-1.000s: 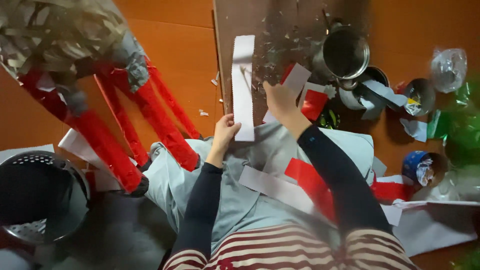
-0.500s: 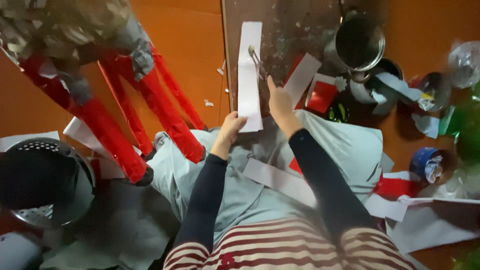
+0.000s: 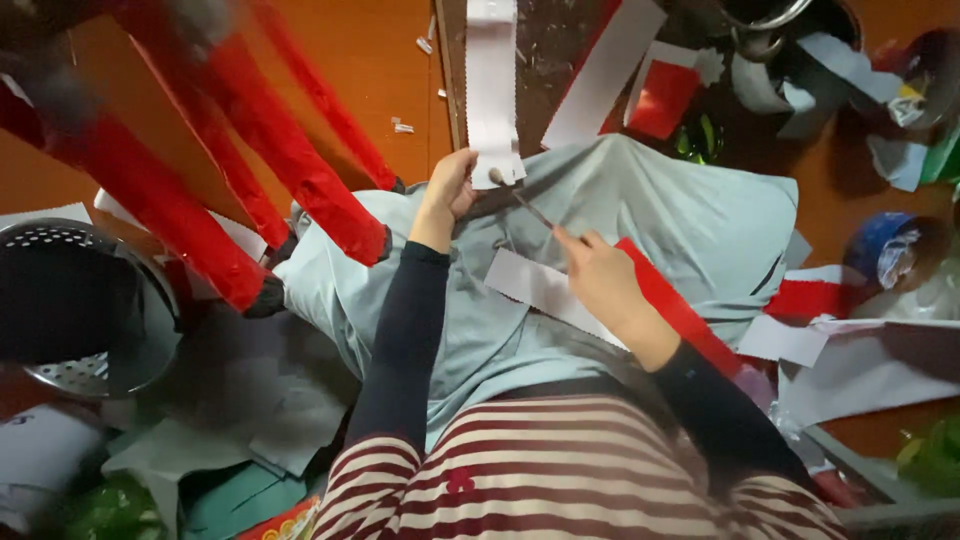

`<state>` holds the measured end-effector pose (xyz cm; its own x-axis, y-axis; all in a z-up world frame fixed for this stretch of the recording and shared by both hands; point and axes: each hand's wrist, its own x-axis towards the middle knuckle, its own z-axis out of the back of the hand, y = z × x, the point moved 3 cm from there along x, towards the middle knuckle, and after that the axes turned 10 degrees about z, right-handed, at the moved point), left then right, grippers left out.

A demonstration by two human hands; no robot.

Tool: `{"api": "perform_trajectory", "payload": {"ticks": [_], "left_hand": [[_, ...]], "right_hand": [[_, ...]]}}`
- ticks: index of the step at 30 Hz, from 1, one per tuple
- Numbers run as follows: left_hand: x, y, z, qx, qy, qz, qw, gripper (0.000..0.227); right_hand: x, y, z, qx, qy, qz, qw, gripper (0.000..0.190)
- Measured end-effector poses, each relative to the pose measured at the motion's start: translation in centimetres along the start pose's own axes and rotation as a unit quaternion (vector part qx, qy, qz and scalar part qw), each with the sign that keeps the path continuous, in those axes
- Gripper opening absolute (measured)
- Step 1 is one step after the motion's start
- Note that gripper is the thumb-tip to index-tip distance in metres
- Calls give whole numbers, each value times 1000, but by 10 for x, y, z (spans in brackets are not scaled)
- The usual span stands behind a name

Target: Wrapping red paper strips around the legs of a paper giraffe model.

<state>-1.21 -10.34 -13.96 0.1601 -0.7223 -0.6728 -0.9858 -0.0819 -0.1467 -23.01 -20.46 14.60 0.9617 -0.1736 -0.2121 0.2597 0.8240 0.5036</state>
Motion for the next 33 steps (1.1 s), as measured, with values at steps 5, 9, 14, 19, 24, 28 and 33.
{"api": "perform_trajectory", "payload": {"ticks": [5,9,14,19,24,28,33], "left_hand": [[-10,1,-10,-7,13,-14,1000,29],[6,4,10,-14,20,-42,999,29],[-4,5,9,10,-3,-31,999,25],[-6,14,3,29,-25,-26,999,22],[29,40,51,43,-31,-18,998,24],[-16,34,10,46,-76,25,996,30],[-15,34,20,49,-97,17,994,23]], "right_hand": [[-11,-11,-34,53,-34,-15,998,46],[-15,-2,-48,93,-28,2,995,43],[-31,-23,-34,90,-51,1,995,47],[13,-19,30,79,-50,-79,992,49],[137,-51,18,39,-132,39,990,46],[232,-74,-18,-51,-197,56,977,41],[265,-56,-8,67,-205,5,977,47]]}}
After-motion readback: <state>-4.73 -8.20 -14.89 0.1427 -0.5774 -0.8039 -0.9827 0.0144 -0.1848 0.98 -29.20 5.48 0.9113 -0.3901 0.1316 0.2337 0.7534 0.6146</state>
